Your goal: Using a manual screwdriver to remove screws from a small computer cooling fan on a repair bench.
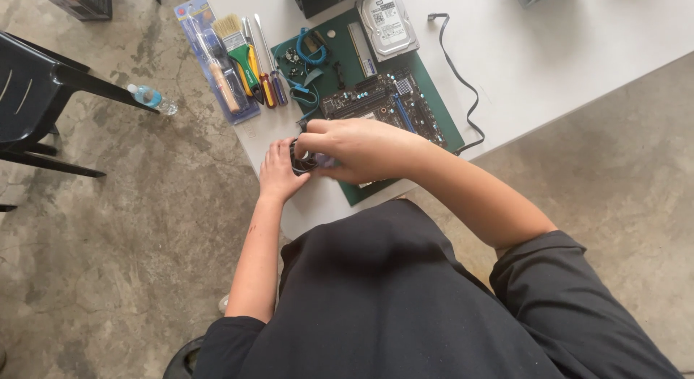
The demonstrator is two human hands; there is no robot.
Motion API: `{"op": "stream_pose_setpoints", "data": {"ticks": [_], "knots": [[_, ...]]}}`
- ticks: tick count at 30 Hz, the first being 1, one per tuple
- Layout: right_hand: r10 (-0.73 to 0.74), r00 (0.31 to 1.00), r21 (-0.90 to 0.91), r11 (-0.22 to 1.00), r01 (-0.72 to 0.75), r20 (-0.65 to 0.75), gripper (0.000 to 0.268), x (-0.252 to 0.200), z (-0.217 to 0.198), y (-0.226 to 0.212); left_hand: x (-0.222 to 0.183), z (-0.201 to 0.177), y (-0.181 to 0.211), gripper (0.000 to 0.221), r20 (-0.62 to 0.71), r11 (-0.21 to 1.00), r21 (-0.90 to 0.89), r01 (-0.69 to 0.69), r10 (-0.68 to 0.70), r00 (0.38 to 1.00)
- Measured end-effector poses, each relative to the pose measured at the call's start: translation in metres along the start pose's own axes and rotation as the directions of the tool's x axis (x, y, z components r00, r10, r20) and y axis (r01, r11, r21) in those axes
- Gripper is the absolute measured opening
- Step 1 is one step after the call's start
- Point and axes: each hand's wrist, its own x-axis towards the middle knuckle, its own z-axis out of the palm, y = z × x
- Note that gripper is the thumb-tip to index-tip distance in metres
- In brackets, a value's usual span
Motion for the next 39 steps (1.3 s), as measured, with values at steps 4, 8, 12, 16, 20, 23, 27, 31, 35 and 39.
{"op": "stream_pose_setpoints", "data": {"ticks": [4,8,12,16,20,23,27,31,35,39], "knots": [[-0.191,0.979,0.450,0.870,0.203,-0.074,0.013,0.022,0.055,0.049,0.002,0.007,-0.009,0.091,-0.008,1.000,-0.017,0.021,-0.021,1.000],[0.006,0.914,0.659,0.695,0.288,-0.406,0.022,0.035,0.111,0.060,0.000,0.013,-0.017,0.103,-0.026,0.996,-0.081,0.042,-0.044,0.999],[0.159,0.785,0.600,0.739,0.308,-0.598,0.021,0.028,0.148,0.065,-0.009,0.007,-0.004,0.102,-0.061,0.995,-0.074,0.070,-0.075,0.995],[0.242,0.692,0.600,0.725,0.337,-0.680,0.021,0.028,0.154,0.069,-0.006,0.016,-0.007,0.103,-0.102,0.998,-0.029,0.056,-0.059,0.993],[0.210,0.508,0.463,0.766,0.445,-0.835,0.024,0.033,0.160,0.059,-0.011,0.025,-0.011,0.104,-0.126,0.994,-0.027,0.107,-0.110,0.986],[0.216,0.468,0.438,0.783,0.441,-0.857,0.021,0.033,0.154,0.064,-0.014,0.029,-0.012,0.105,-0.122,0.993,-0.025,0.118,-0.120,0.985],[0.211,0.570,0.496,0.767,0.407,-0.794,0.018,0.024,0.142,0.068,-0.010,0.029,-0.012,0.105,-0.108,0.991,-0.045,0.125,-0.129,0.986],[0.183,0.677,0.577,0.701,0.418,-0.713,0.019,0.013,0.133,0.059,-0.010,0.022,-0.008,0.104,-0.102,0.992,-0.050,0.115,-0.119,0.988],[0.220,0.587,0.531,0.730,0.431,-0.779,0.020,0.011,0.144,0.063,-0.010,0.022,-0.009,0.105,-0.072,0.992,-0.046,0.117,-0.120,0.990],[0.208,0.626,0.538,0.742,0.400,-0.751,0.020,0.006,0.144,0.053,-0.006,0.027,-0.014,0.108,-0.045,0.995,0.015,0.094,-0.093,0.995]]}}
